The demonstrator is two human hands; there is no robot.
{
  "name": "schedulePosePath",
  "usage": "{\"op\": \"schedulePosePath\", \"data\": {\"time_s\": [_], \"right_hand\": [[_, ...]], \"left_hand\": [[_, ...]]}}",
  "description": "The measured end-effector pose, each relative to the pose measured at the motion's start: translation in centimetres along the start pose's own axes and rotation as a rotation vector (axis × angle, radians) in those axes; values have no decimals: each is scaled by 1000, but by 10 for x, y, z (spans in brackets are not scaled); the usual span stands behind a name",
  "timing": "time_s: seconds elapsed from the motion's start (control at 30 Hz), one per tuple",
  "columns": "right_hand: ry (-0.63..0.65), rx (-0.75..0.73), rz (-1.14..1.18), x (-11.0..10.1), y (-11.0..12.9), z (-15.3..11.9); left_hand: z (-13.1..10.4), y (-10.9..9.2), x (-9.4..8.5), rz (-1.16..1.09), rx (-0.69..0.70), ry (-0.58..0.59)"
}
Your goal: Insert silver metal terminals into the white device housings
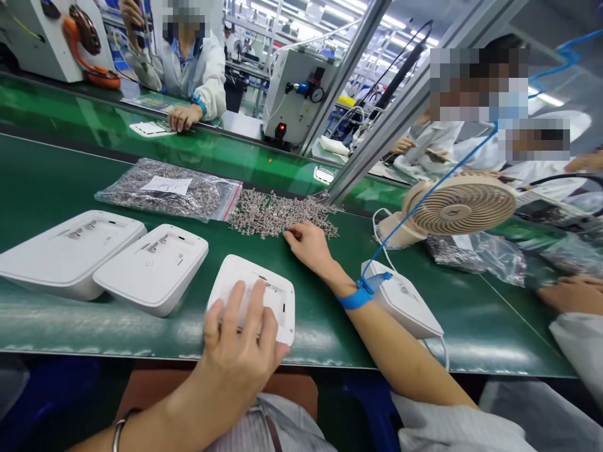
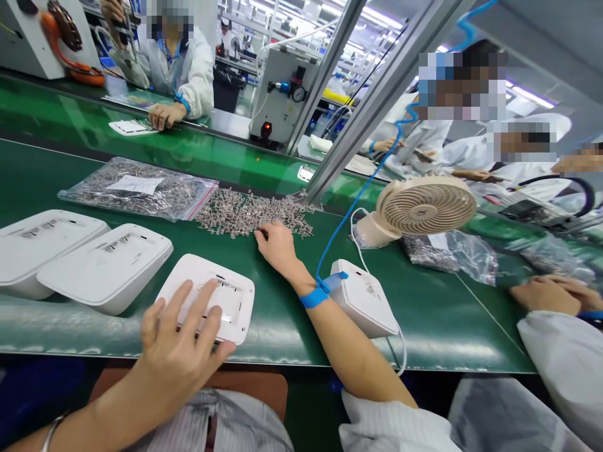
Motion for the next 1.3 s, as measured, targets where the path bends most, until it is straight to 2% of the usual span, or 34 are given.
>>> {"op": "schedulePosePath", "data": {"time_s": [0.13,0.27,0.37,0.5,0.6,0.67,0.73,0.8,0.87,0.9,0.97,1.03,1.13,1.3], "right_hand": [[-82,-57,115,-2,-4,-5],[-181,-23,259,-10,-10,-17],[-186,-16,294,-14,-7,-20],[-218,-51,189,-19,-8,-20],[-283,-33,54,-20,-22,-15],[-302,39,-37,-17,-35,-10],[-218,152,-90,-7,-47,-3],[-57,205,-92,8,-48,3],[56,123,-75,21,-37,7],[70,40,-65,23,-28,9],[39,-129,-47,24,-14,12],[-10,-206,-37,20,-12,13],[-104,-115,47,10,-34,17],[-367,128,396,-9,-74,19]], "left_hand": [[-8,-16,14,-44,99,38],[-8,-17,17,-34,144,70],[-7,-15,16,-36,160,82],[-7,-15,16,-38,161,83],[-8,-15,16,-29,159,75],[-8,-16,16,-23,151,74],[-8,-17,16,-19,142,67],[-9,-17,16,-10,133,54],[-10,-18,17,-1,133,43],[-10,-19,18,0,132,42],[-10,-19,19,-5,132,44],[-9,-19,19,-9,127,39],[-9,-19,18,0,123,33],[-10,-24,18,25,110,28]]}}
Point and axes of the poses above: each hand's wrist, its own z-axis towards the middle knuckle, its own x-axis out of the palm, y = z × x, the point moved 6 cm from there along z, towards the middle knuckle, and after that the axes turned 9 degrees about -x, right-handed, at the moved point
